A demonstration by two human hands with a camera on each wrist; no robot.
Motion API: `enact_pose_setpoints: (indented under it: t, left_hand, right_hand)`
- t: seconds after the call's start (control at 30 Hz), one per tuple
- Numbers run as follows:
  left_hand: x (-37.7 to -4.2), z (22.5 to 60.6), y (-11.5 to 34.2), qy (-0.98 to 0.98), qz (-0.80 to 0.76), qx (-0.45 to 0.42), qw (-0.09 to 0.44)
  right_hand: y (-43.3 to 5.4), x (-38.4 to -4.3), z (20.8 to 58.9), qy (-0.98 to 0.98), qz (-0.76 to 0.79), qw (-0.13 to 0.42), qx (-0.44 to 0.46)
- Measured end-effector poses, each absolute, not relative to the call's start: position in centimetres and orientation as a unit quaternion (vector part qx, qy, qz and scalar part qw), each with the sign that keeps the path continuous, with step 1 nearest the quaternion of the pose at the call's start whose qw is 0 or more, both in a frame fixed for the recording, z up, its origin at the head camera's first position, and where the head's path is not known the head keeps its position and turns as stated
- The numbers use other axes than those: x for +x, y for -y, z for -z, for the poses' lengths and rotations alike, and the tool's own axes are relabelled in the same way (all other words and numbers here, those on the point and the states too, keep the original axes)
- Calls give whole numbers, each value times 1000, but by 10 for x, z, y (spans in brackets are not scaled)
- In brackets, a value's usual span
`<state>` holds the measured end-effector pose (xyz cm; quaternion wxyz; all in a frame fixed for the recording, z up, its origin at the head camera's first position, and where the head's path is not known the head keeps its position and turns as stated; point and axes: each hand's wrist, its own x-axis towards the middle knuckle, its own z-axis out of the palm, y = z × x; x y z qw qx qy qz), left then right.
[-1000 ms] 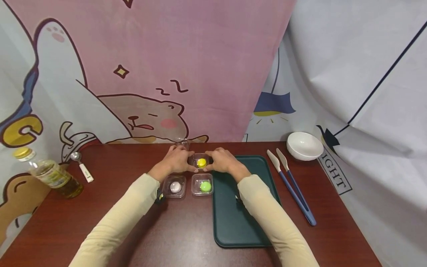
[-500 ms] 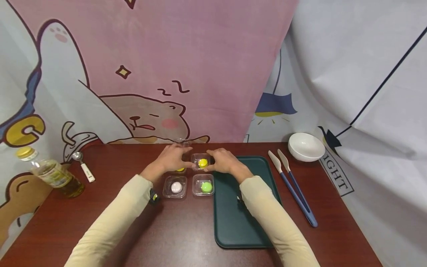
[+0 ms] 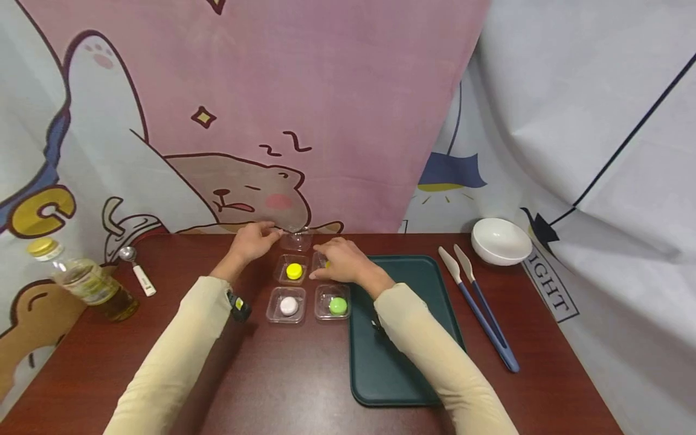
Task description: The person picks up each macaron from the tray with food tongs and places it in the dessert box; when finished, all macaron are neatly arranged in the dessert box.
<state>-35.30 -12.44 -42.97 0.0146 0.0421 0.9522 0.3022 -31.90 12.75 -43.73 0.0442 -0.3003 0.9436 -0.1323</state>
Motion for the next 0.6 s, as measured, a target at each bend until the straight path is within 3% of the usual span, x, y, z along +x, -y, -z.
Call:
enact_pose_setpoints:
  t: [0.27,0.6]
  left_hand:
    - [-363,442,126,-922,-375,-36,91]
    - [-366,450,120,-895,-425,-68,117]
  right_hand:
    - [-99,-321,438,-951,67,58,-296]
    - [-84,-326,441,-953,33,54,-296]
